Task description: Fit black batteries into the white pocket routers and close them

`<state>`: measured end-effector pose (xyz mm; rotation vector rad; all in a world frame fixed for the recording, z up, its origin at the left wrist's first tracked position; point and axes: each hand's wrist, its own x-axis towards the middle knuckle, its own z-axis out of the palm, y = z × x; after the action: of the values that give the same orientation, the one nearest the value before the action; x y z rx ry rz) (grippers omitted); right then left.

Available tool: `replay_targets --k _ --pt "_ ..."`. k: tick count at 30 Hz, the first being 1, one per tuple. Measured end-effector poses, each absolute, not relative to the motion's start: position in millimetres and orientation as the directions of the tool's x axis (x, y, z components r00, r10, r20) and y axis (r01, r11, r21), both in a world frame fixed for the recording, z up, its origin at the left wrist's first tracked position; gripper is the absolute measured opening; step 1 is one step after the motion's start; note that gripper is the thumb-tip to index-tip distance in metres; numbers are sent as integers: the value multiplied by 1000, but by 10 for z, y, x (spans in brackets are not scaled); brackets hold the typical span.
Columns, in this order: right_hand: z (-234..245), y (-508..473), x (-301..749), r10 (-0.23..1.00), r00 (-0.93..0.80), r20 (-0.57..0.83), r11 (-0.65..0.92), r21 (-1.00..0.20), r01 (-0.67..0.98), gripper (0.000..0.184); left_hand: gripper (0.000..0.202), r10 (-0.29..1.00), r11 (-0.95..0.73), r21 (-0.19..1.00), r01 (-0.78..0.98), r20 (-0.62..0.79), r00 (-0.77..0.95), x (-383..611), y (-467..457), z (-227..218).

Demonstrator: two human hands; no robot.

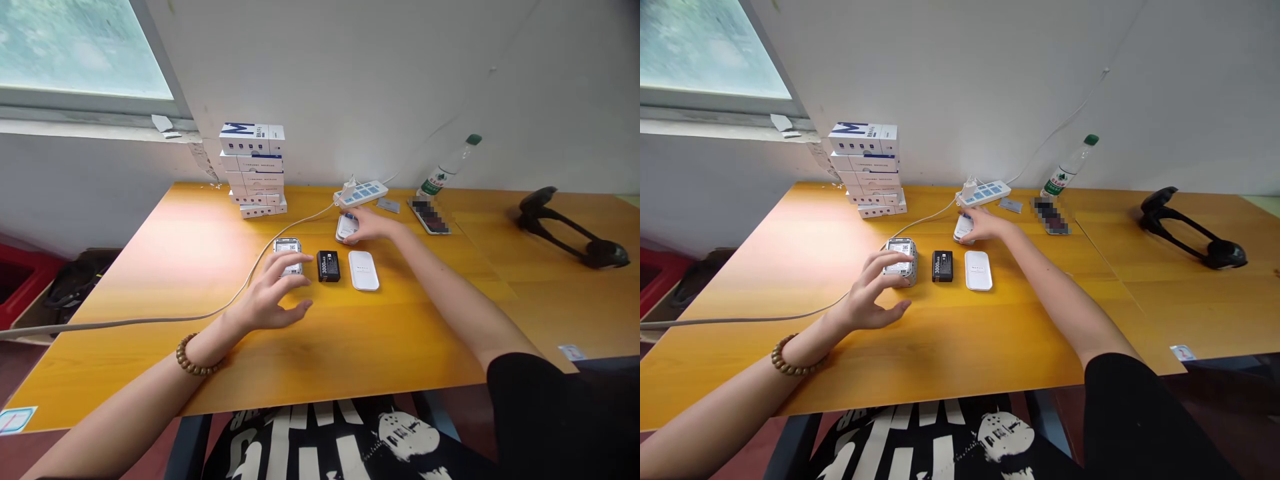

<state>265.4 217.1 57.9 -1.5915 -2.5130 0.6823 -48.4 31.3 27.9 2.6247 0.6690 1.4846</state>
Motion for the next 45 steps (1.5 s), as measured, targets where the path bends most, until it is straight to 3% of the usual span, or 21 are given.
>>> replay_targets --k 4,8,10,12,16,23,33,39,45 --pt "736 1461 2599 838 -546 22 415 -675 610 95 34 513 -859 467 213 793 329 -317 125 268" --pt "702 630 2379 775 -610 167 436 -840 323 96 76 756 -631 775 39 603 256 -195 33 207" --pt "624 355 2250 751 -618 232 435 -878 200 88 94 798 -536 842 -65 530 285 -143 8 183" --pt "557 211 2160 741 -617 263 424 -897 127 81 96 797 -478 863 -165 505 332 -110 -6 172" --pt "578 153 2155 728 -649 222 396 -909 133 77 91 788 -474 861 -184 508 348 -128 5 165" --pt "712 20 2177 743 -623 244 444 -877 186 91 97 742 -664 714 222 591 317 -212 16 167" --pt "592 -175 1984 809 -523 267 416 -889 190 95 98 719 -695 629 348 619 317 -198 -56 160" --pt "532 -321 1916 871 -437 227 377 -878 296 96 103 676 -733 552 398 655 336 -191 -57 135" --pt "502 -400 1886 903 -364 228 354 -875 330 96 99 671 -737 553 389 665 327 -167 -39 97"
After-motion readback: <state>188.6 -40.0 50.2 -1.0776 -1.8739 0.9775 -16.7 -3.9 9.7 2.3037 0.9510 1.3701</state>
